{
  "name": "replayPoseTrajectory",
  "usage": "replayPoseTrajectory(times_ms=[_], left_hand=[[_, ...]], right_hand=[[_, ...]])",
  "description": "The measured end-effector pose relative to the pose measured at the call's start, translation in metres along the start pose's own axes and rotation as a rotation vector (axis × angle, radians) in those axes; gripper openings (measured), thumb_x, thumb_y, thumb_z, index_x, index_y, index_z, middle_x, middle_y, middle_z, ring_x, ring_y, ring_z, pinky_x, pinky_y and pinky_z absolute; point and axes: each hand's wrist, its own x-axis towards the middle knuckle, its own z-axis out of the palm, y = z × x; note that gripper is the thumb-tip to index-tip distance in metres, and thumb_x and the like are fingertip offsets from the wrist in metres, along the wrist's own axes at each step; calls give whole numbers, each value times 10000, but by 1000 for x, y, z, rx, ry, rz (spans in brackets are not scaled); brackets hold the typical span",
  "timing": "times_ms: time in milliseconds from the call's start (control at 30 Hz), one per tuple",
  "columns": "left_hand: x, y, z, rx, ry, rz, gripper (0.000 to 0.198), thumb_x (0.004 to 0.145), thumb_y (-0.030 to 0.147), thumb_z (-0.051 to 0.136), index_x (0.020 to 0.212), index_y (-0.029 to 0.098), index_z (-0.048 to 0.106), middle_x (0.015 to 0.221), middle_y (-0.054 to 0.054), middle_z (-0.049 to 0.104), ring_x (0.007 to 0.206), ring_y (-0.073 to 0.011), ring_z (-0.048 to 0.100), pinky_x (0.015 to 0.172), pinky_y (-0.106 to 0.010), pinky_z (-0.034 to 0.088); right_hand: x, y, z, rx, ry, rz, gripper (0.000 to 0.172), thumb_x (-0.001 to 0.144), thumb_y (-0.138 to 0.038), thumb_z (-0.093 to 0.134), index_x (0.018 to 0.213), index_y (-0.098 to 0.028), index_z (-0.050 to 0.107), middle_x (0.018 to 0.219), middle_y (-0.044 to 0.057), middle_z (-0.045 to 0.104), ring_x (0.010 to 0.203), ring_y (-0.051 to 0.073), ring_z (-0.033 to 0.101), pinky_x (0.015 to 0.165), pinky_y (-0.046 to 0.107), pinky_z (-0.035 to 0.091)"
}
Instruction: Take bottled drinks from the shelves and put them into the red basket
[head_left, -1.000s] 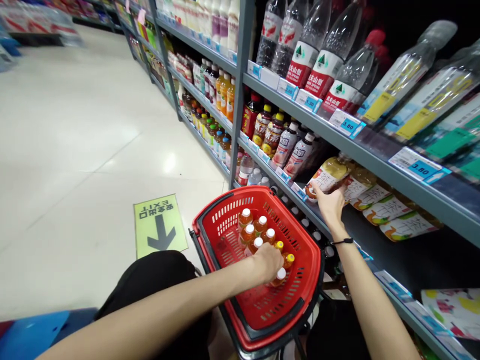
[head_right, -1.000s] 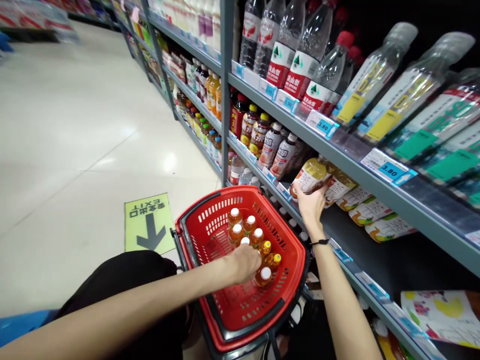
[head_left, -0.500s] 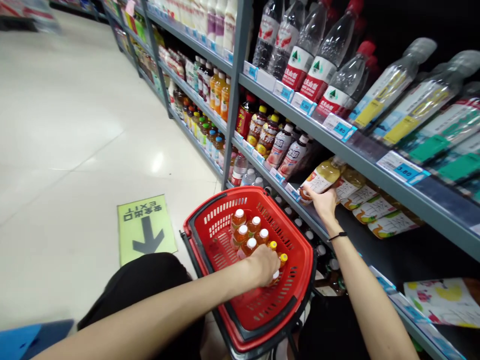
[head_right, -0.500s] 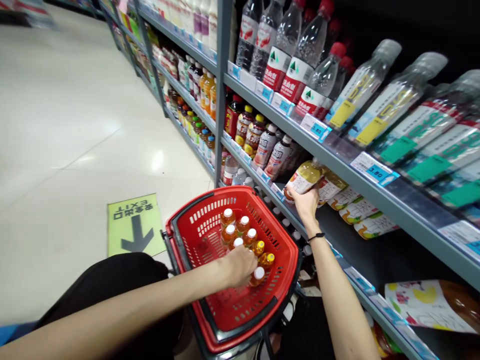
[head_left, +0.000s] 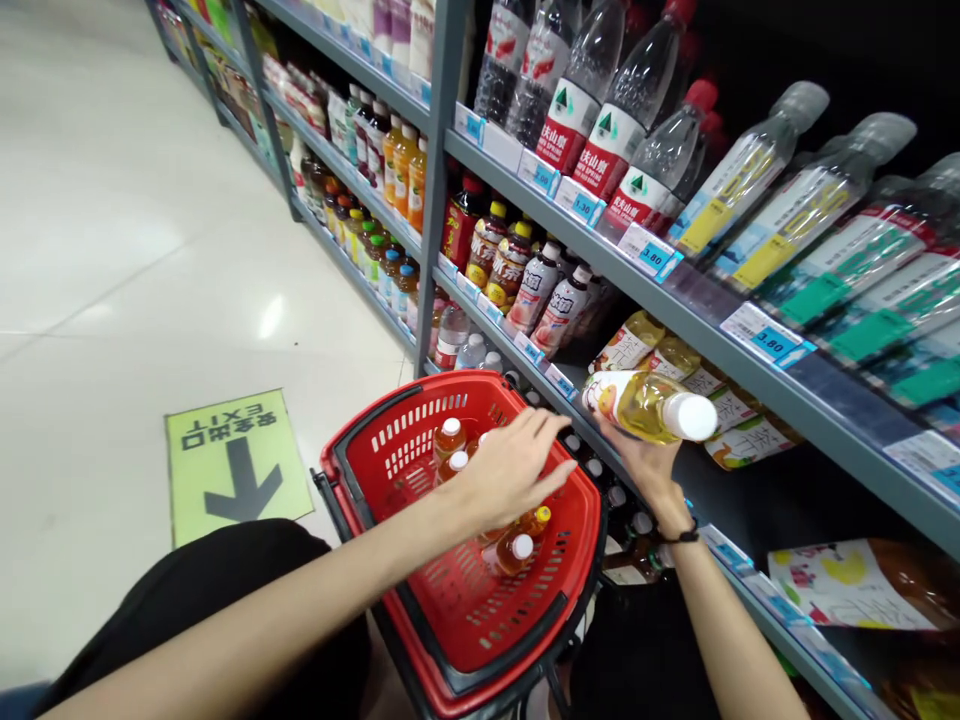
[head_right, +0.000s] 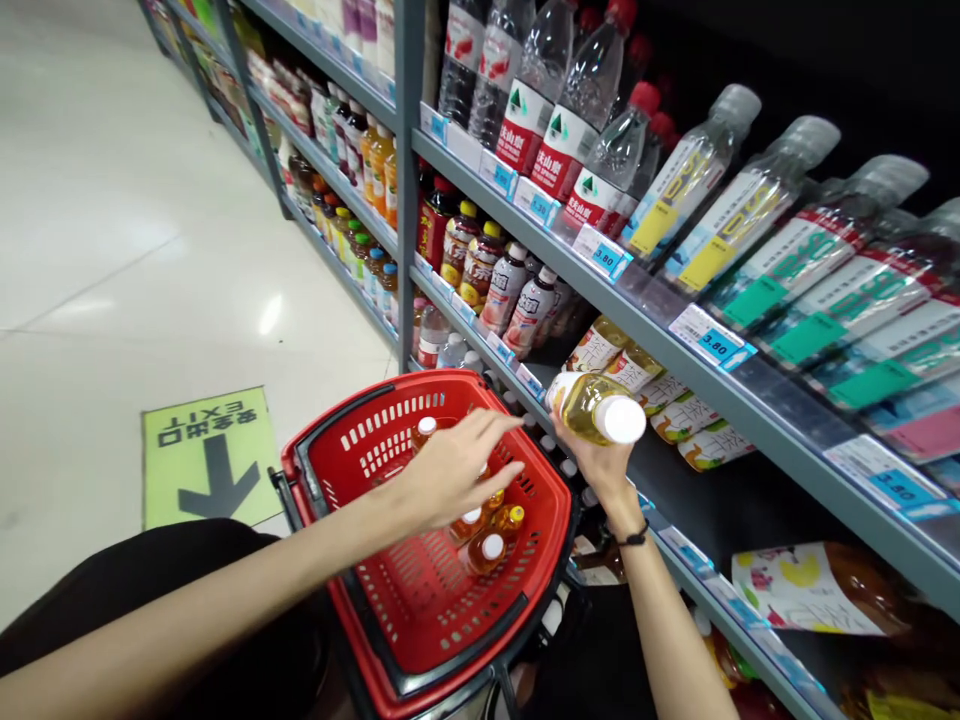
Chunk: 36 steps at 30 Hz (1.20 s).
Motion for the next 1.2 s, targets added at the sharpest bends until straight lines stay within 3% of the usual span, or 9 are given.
replayPoseTrajectory(times_ms=[133, 267, 433, 567, 667, 733, 900, 1033, 1200], left_hand=[[7, -6, -16, -254, 263, 47, 633, 955, 524, 659, 1433, 138, 504, 1406, -159, 611, 1334, -285, 553, 1163, -499, 456], [11, -3, -15, -492, 125, -68, 978, 740, 567, 859, 1518, 158, 429, 1506, -175, 566, 1370, -312, 567, 1178, -493, 453], [9, -14, -3, -543, -136, -320, 780, 652, 510, 900, 1292, 154, 630, 1168, -105, 762, 1051, -299, 733, 910, -414, 585], [0, -15, -1, -570, -43, -441, 793, 638, 524, 903, 1291, 162, 635, 1193, -120, 751, 1083, -312, 722, 925, -439, 581], [-4, -9, -1, -707, 114, -435, 768, 666, 479, 904, 1297, 169, 597, 1184, -100, 754, 1067, -273, 733, 942, -427, 588], [-5, -6, -2, -782, 212, -425, 766, 666, 435, 916, 1297, 169, 575, 1211, -99, 748, 1082, -258, 733, 970, -420, 587], [-2, -2, -4, -852, 234, -391, 723, 690, 404, 900, 1286, 170, 565, 1179, -91, 758, 1063, -257, 739, 952, -414, 597], [-1, 1, -4, -804, 201, -368, 602, 695, 404, 869, 1177, 154, 608, 1011, -60, 772, 895, -231, 743, 837, -380, 608], [-5, 3, 5, -788, 194, -315, 601, 700, 438, 847, 1172, 146, 616, 1030, -71, 757, 894, -229, 722, 813, -367, 597]], right_hand=[[-37, -8, -5, 19, -82, -88, 430, 668, -491, 876, 947, -191, 742, 994, 122, 810, 902, 331, 758, 923, 503, 612], [-74, -7, 18, 190, -249, 5, 494, 621, -391, 883, 1044, -208, 703, 1044, 98, 799, 911, 315, 758, 865, 473, 624], [-114, -1, 46, 299, -359, 211, 582, 642, -405, 899, 1147, -214, 680, 1063, 104, 794, 919, 315, 766, 836, 447, 635], [-118, 4, 47, 563, -473, 325, 655, 691, -527, 870, 1251, -256, 665, 1280, 112, 752, 1129, 333, 740, 983, 467, 603], [-108, 5, 47, 770, -522, 501, 670, 861, -786, 540, 1220, -249, 719, 1304, 122, 748, 1269, 354, 679, 1052, 532, 561], [-104, 2, 49, 821, -559, 669, 709, 916, -790, 389, 1172, -238, 753, 1202, 130, 787, 1214, 369, 709, 994, 571, 583], [-114, -9, 52, 981, -564, 1015, 495, 864, -637, 635, 1091, -219, 775, 1097, 122, 814, 944, 372, 781, 771, 562, 642], [-127, -12, 48, 999, -535, 1042, 467, 812, -586, 716, 1038, -182, 781, 985, 127, 822, 731, 335, 765, 590, 487, 639], [-131, -7, 44, 987, -561, 1056, 490, 781, -639, 741, 972, -191, 800, 905, 114, 821, 691, 308, 760, 573, 445, 647]])
